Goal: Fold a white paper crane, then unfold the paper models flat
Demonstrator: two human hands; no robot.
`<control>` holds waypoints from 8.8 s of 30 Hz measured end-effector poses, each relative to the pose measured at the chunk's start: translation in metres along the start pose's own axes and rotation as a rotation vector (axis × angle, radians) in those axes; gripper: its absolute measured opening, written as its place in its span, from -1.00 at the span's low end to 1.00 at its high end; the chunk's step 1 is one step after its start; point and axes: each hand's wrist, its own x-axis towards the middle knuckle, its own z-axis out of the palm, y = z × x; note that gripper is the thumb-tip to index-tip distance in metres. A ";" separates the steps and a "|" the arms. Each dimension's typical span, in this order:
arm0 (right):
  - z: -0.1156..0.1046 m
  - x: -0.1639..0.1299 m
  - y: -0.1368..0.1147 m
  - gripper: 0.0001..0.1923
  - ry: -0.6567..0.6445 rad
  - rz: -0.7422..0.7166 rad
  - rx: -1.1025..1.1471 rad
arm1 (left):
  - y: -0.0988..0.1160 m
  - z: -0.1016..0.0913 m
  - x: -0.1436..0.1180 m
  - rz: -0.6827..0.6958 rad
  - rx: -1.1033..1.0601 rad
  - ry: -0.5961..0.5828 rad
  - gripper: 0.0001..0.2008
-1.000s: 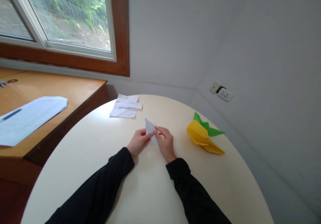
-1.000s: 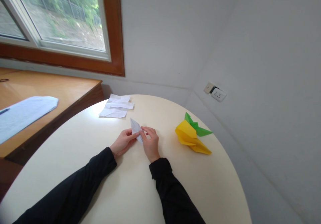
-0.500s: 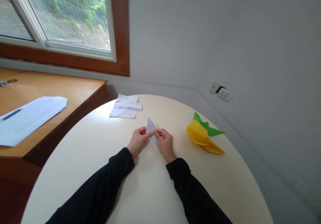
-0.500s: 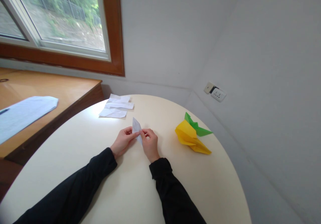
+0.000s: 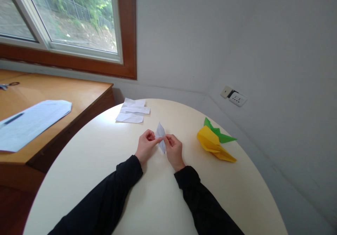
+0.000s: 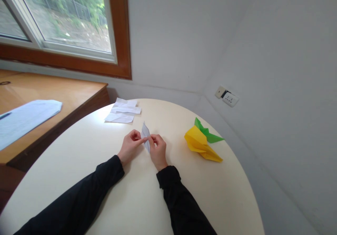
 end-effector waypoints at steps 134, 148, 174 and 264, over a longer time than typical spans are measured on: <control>0.002 -0.002 -0.014 -0.54 -0.368 0.177 0.103 | 0.004 -0.009 0.007 -0.264 -0.461 0.017 -0.76; 0.002 -0.002 -0.013 -0.53 -0.362 0.180 0.104 | 0.002 -0.010 0.008 -0.245 -0.450 0.027 -0.76; 0.001 -0.003 -0.014 -0.56 -0.368 0.183 0.099 | 0.005 -0.010 0.008 -0.250 -0.478 0.036 -0.77; 0.001 0.004 -0.007 -0.83 -0.004 0.101 -0.029 | 0.005 -0.006 0.001 -0.146 -0.122 -0.196 -0.75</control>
